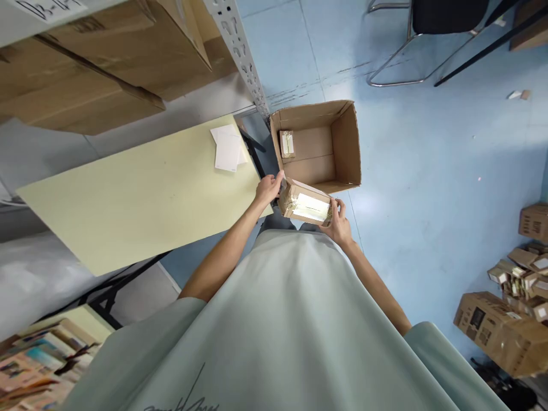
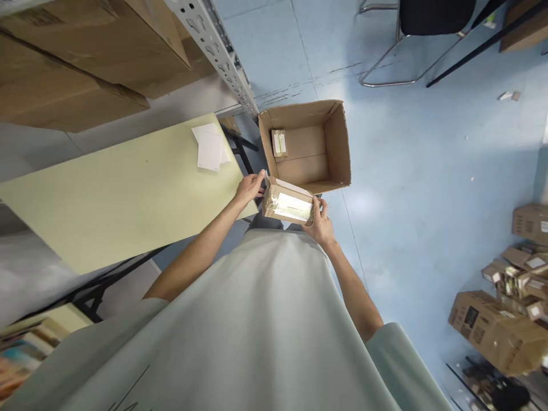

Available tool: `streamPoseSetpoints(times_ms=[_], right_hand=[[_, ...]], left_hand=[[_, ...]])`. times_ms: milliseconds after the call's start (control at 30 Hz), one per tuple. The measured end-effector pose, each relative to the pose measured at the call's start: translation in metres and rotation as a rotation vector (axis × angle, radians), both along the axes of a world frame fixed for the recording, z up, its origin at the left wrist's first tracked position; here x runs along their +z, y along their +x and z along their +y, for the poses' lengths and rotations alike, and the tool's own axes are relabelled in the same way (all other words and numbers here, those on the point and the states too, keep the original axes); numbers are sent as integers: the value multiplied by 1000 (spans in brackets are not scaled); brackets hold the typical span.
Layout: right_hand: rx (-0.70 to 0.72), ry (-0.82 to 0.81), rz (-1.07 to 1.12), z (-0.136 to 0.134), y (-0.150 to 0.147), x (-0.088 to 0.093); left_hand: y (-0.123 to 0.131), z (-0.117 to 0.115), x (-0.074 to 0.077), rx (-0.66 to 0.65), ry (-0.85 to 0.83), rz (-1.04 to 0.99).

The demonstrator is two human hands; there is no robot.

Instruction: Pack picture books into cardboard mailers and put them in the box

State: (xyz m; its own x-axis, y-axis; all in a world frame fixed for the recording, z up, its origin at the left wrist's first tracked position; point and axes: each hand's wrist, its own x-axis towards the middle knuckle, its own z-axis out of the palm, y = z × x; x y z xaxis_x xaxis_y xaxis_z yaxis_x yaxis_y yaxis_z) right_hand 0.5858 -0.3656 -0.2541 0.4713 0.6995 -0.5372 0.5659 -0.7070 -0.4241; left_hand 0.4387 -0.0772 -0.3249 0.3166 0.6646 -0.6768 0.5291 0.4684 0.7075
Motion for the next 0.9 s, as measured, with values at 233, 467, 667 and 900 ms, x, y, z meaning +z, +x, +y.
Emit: streamPoseSetpoints(times_ms=[233,467,667,900], right_hand=[[112,4,79,0,67,-33],[54,-23,153,-23,113,-61],[-44,-10,164,-33,119,-86],[-8,-34,95,-19,130,-114]], left_hand=[[33,-18,-22,107,-31,123],[75,-49,-45,421,-155,106],[110,-57,-86,554,-209,178],[126,-24,-121,312,-212,199]])
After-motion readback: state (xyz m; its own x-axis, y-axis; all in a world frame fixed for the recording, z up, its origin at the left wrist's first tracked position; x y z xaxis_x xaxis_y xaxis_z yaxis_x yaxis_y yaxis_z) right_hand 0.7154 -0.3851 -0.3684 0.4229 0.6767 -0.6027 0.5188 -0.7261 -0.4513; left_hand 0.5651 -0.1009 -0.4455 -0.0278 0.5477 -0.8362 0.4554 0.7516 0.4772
